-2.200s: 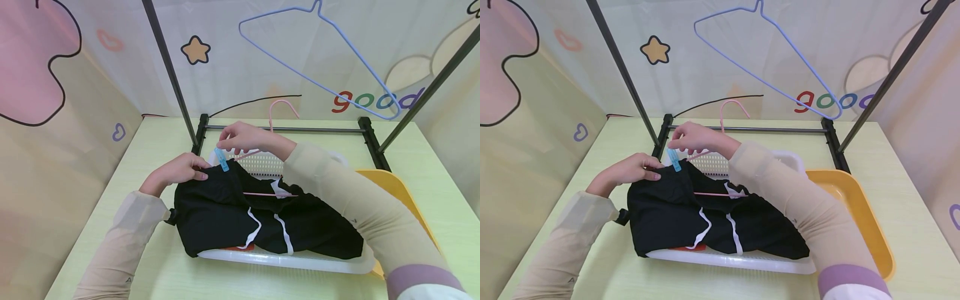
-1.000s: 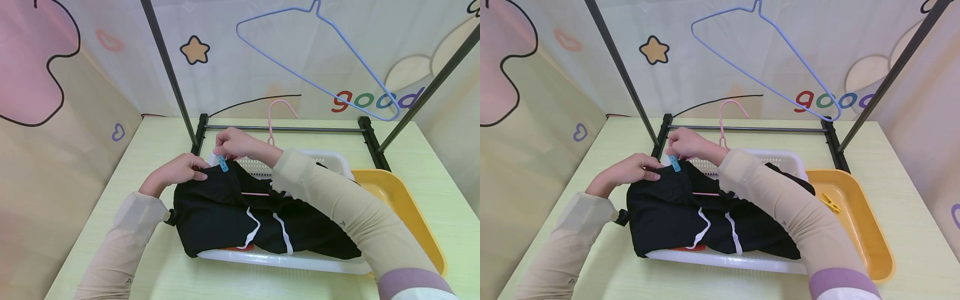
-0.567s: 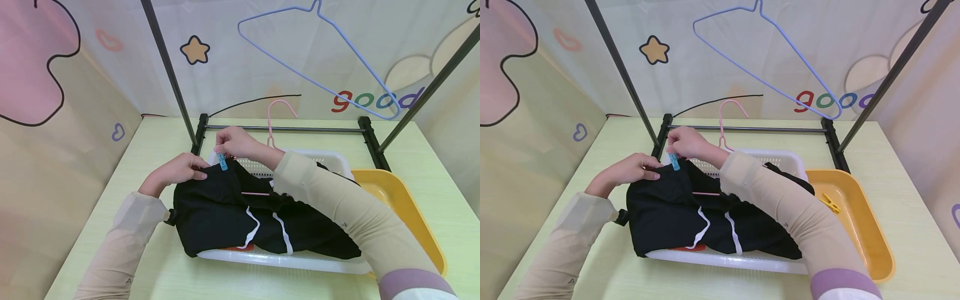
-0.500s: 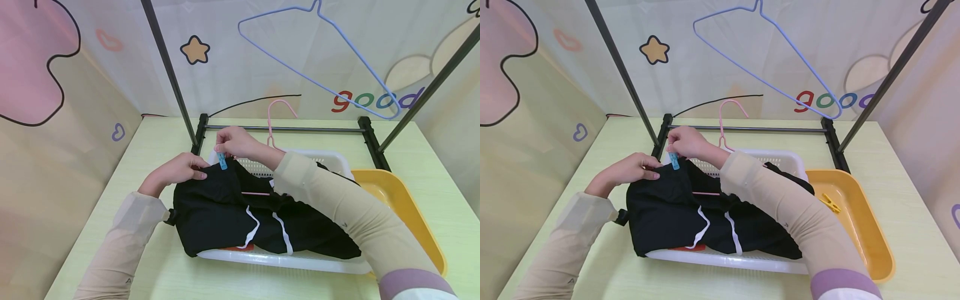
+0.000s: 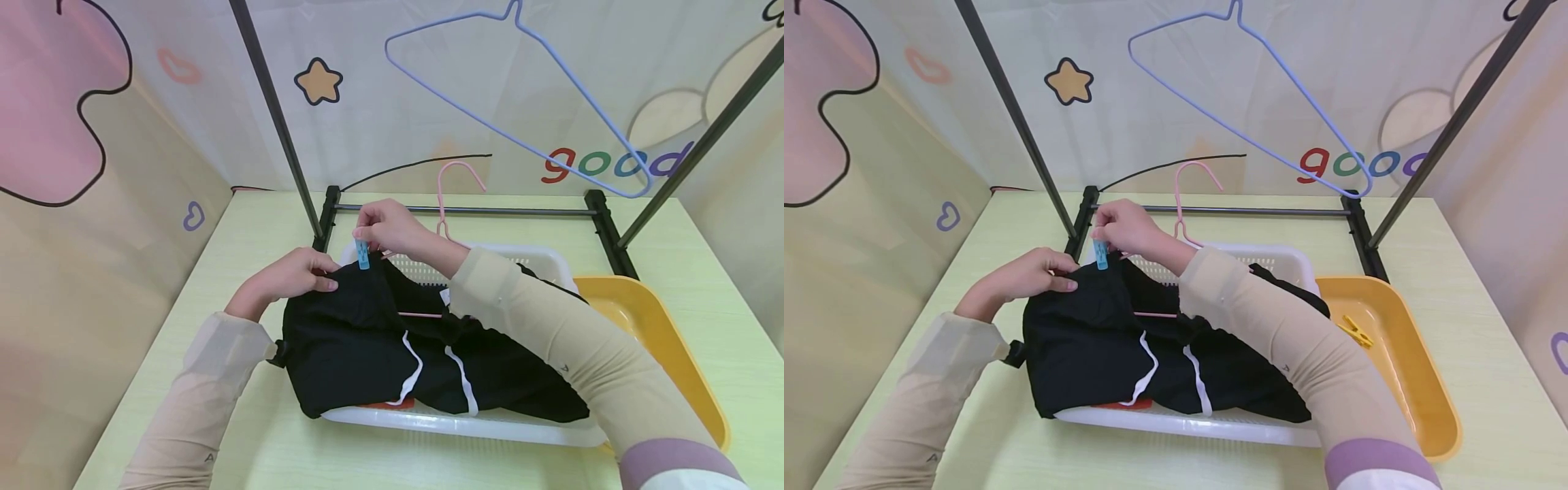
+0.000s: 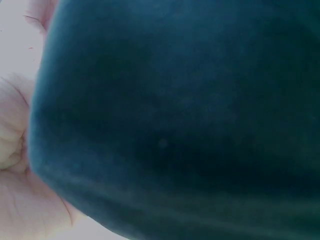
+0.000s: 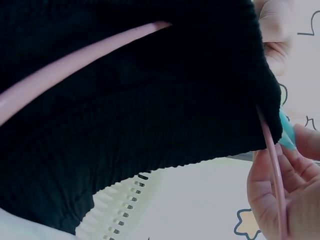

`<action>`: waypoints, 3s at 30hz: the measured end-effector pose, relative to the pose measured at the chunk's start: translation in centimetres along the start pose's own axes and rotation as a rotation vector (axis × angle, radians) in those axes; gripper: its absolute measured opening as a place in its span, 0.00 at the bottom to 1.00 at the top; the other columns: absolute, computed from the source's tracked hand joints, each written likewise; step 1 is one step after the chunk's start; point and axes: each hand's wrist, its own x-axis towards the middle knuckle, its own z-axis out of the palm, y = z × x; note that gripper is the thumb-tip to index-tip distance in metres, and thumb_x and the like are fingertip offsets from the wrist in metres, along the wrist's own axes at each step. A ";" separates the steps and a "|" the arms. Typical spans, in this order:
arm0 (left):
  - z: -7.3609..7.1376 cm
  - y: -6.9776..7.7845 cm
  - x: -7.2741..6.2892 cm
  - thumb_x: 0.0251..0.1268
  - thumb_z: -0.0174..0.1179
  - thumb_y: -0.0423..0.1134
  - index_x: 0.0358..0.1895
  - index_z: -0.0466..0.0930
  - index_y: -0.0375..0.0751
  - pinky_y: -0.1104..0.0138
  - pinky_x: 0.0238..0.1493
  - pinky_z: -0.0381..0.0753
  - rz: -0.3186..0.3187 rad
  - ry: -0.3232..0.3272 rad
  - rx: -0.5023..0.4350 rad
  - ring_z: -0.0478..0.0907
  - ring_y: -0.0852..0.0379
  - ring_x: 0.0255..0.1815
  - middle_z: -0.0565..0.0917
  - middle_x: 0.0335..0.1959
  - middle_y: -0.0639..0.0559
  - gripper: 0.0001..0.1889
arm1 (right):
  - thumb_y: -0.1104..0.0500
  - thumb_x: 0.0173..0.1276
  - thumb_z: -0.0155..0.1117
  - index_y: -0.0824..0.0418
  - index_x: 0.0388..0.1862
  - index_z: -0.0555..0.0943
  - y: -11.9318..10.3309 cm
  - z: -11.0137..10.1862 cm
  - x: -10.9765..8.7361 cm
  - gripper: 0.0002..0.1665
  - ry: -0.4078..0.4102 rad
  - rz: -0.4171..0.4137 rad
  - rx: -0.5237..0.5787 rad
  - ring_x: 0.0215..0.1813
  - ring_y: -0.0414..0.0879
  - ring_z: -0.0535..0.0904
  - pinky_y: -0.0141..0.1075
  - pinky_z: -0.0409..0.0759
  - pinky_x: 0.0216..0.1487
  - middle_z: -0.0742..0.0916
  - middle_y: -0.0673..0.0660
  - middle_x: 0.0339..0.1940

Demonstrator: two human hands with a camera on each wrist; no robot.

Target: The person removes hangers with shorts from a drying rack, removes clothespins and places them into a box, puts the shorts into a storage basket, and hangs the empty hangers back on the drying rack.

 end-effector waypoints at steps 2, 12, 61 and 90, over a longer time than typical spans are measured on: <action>0.0 0.0 0.0 0.55 0.56 0.29 0.32 0.80 0.36 0.67 0.33 0.70 0.004 0.004 0.003 0.70 0.55 0.28 0.76 0.26 0.49 0.04 | 0.61 0.62 0.56 0.64 0.27 0.74 0.0 0.0 0.0 0.07 0.013 0.000 0.017 0.25 0.45 0.76 0.33 0.75 0.27 0.79 0.54 0.22; 0.0 0.1 0.0 0.56 0.56 0.30 0.33 0.81 0.36 0.67 0.32 0.70 -0.010 0.016 -0.002 0.70 0.55 0.28 0.77 0.27 0.49 0.05 | 0.62 0.62 0.56 0.64 0.28 0.74 0.1 -0.3 -0.1 0.06 0.060 -0.006 0.080 0.26 0.46 0.77 0.34 0.75 0.30 0.80 0.54 0.22; 0.2 0.0 -0.4 0.55 0.56 0.29 0.33 0.82 0.38 0.67 0.35 0.72 -0.025 0.012 -0.007 0.72 0.57 0.30 0.79 0.29 0.51 0.06 | 0.60 0.63 0.55 0.62 0.43 0.68 1.4 -6.5 -4.7 0.12 -0.078 -0.006 0.323 0.30 0.49 0.80 0.42 0.79 0.36 0.79 0.56 0.31; 0.2 -0.2 -0.3 0.55 0.55 0.29 0.36 0.82 0.38 0.66 0.37 0.73 -0.035 -0.002 0.014 0.73 0.57 0.31 0.80 0.32 0.50 0.08 | 0.60 0.62 0.55 0.63 0.42 0.69 5.1 -10.3 -8.2 0.11 -0.025 0.014 0.269 0.30 0.46 0.78 0.36 0.79 0.32 0.79 0.51 0.28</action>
